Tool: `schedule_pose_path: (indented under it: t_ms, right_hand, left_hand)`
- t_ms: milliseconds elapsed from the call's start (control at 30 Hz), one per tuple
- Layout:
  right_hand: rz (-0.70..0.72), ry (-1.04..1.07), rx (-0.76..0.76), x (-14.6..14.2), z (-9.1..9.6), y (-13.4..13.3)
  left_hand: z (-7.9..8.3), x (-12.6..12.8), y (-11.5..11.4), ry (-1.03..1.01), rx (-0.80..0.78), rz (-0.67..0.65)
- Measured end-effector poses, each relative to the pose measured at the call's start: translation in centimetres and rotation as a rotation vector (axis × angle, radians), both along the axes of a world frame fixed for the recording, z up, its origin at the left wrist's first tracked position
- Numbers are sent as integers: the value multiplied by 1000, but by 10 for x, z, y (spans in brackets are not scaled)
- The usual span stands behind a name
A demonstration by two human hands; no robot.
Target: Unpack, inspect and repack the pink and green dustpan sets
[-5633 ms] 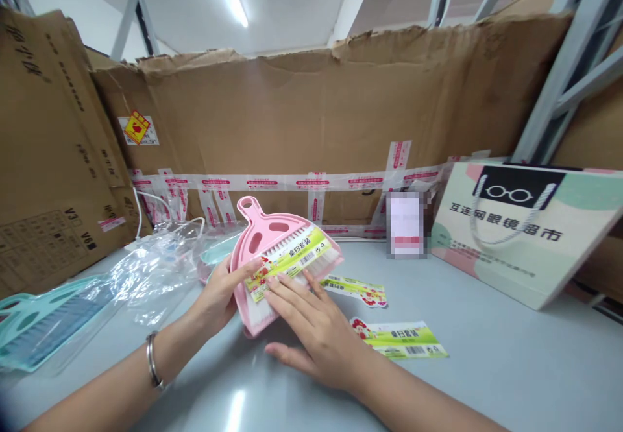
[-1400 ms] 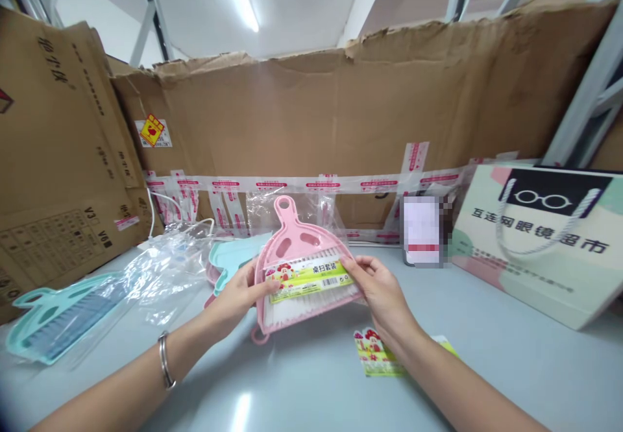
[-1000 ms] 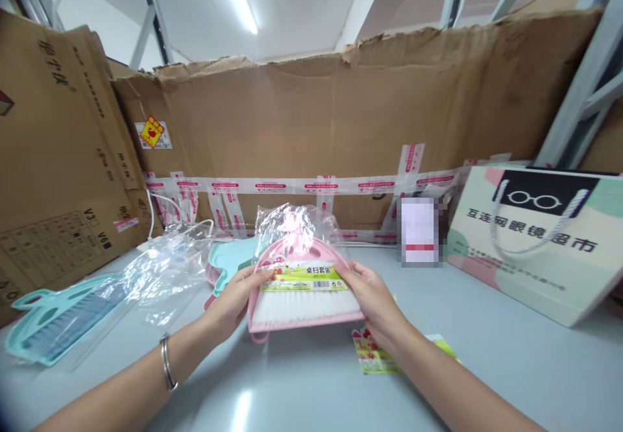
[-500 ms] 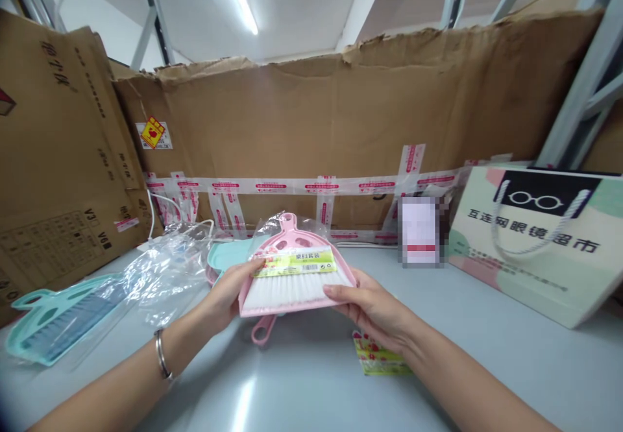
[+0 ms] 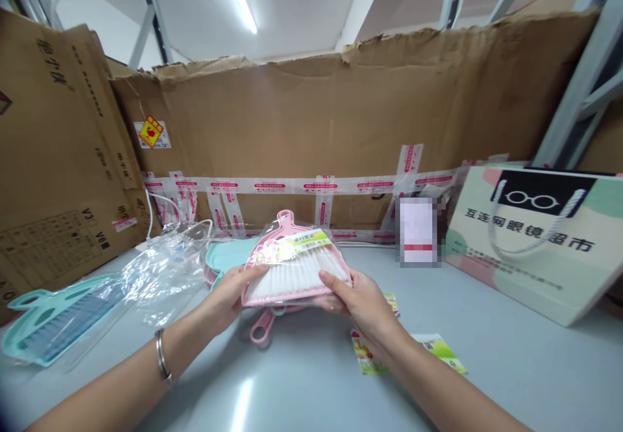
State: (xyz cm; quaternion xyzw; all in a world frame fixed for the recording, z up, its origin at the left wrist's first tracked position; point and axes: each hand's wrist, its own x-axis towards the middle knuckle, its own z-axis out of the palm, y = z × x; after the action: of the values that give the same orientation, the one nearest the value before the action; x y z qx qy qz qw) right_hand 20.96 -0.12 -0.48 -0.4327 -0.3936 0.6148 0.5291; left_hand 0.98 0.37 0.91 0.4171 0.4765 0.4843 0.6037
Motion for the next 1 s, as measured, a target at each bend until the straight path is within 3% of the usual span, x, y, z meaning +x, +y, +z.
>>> schedule_pose_path:
  t_ms: [167, 233, 433, 500, 667, 833, 1000]
  right_hand:
    - [-66, 12, -39, 6, 2, 6]
    - [-22, 38, -24, 9, 5, 8]
    - [177, 111, 18, 9, 8, 2]
    - [152, 123, -33, 7, 4, 2]
    - [-1, 149, -108, 5, -3, 4]
    - [-88, 224, -139, 6, 2, 3]
    - [-180, 306, -158, 8, 7, 5]
  left_hand:
    - [10, -4, -4, -120, 64, -267]
    - [10, -6, -3, -117, 113, -305]
    - [1, -9, 5, -3, 112, -153]
    - [1, -8, 6, 26, 110, -127]
    - [3, -5, 2, 13, 161, -220]
    - [3, -3, 2, 121, 130, -129]
    - [13, -14, 7, 155, 216, -64]
